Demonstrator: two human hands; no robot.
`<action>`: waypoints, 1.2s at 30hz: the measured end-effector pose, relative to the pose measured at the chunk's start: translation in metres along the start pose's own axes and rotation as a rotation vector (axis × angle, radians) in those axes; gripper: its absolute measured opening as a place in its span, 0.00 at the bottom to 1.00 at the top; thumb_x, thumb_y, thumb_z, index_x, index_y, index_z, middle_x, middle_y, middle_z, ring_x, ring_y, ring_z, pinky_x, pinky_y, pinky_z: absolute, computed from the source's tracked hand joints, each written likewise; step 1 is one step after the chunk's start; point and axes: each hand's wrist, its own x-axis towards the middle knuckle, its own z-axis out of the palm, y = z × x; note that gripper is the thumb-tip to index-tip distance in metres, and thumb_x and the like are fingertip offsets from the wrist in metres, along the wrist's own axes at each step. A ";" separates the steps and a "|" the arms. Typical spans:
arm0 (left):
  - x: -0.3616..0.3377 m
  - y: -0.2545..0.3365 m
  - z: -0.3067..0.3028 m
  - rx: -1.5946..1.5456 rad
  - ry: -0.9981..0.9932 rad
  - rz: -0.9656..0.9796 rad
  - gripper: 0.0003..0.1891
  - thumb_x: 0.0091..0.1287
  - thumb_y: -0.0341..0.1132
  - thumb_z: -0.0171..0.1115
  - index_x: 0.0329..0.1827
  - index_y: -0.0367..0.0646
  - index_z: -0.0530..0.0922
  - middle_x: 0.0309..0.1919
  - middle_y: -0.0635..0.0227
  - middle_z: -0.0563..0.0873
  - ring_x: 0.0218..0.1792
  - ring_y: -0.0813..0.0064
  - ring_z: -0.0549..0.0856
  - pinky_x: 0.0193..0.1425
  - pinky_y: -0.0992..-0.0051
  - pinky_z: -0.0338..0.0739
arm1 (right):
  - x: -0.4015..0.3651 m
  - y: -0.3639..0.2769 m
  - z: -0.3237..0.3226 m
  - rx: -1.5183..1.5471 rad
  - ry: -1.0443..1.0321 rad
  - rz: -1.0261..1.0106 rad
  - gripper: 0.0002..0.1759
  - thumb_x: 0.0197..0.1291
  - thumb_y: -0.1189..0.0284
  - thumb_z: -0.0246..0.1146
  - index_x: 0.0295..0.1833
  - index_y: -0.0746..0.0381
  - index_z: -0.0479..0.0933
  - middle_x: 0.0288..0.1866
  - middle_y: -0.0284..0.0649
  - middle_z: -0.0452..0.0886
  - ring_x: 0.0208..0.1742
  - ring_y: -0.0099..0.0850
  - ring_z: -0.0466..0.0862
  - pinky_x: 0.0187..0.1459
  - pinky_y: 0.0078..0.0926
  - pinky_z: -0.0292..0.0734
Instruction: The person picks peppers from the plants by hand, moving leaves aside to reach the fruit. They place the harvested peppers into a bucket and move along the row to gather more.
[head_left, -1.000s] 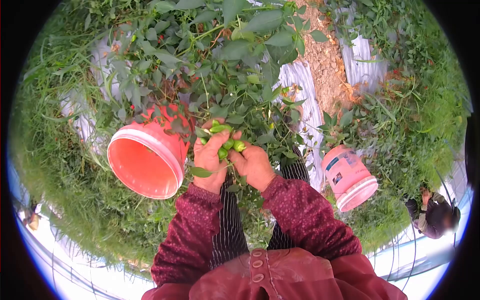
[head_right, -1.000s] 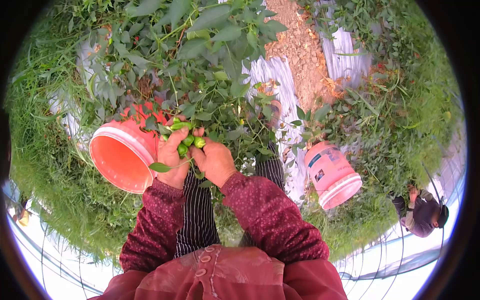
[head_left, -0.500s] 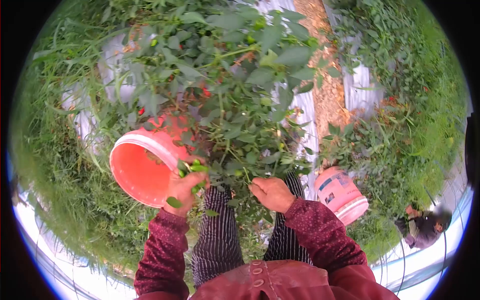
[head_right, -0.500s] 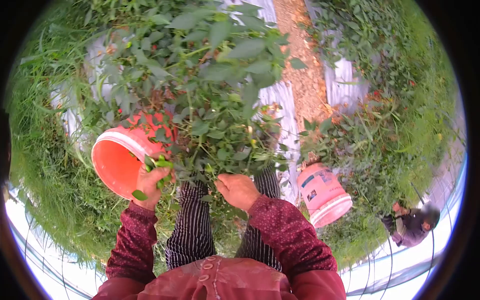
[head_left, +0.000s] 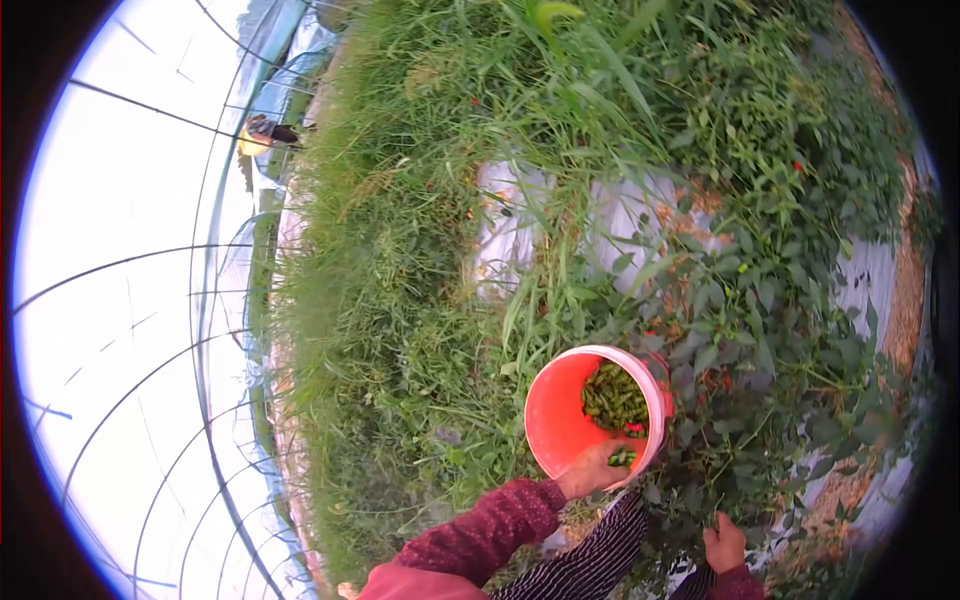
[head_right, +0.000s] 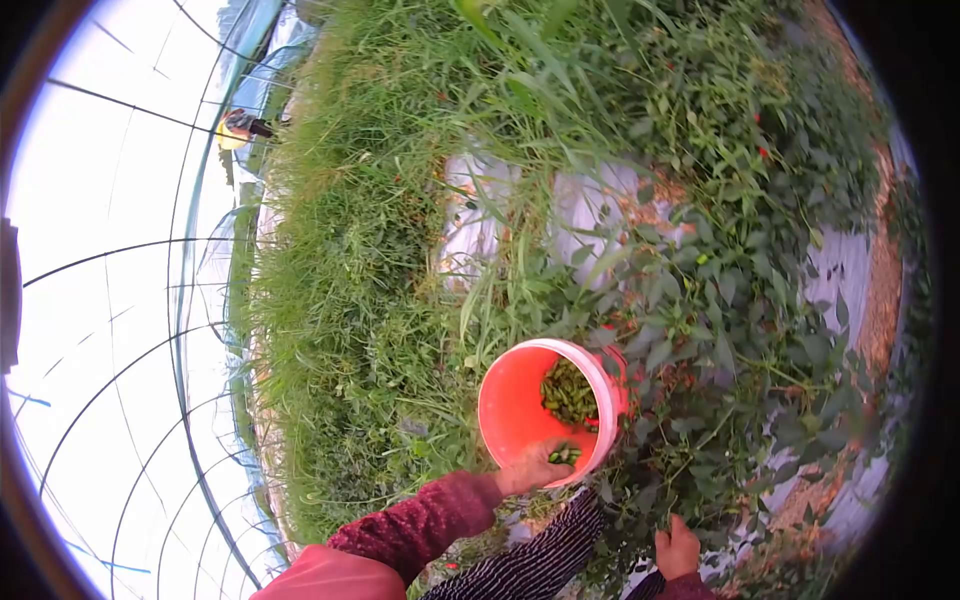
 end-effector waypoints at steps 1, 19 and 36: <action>-0.001 -0.007 -0.011 0.196 0.045 -0.042 0.23 0.58 0.37 0.66 0.56 0.42 0.74 0.42 0.66 0.81 0.44 0.69 0.82 0.49 0.69 0.77 | 0.001 0.002 -0.002 0.015 -0.003 0.005 0.22 0.52 0.69 0.61 0.53 0.64 0.73 0.38 0.54 0.81 0.42 0.52 0.81 0.43 0.44 0.75; 0.003 0.028 -0.008 0.329 -0.285 0.093 0.17 0.57 0.40 0.68 0.45 0.40 0.80 0.29 0.56 0.84 0.33 0.58 0.85 0.37 0.64 0.77 | 0.097 -0.084 -0.113 -0.388 0.319 -0.164 0.22 0.54 0.73 0.61 0.57 0.60 0.71 0.56 0.48 0.73 0.57 0.48 0.74 0.54 0.41 0.73; 0.085 0.123 0.121 0.206 0.013 0.582 0.11 0.59 0.32 0.63 0.43 0.35 0.80 0.41 0.52 0.83 0.44 0.53 0.83 0.48 0.64 0.78 | 0.129 -0.021 -0.173 -0.510 0.167 -0.095 0.23 0.51 0.82 0.57 0.56 0.60 0.75 0.64 0.44 0.70 0.70 0.42 0.65 0.67 0.46 0.62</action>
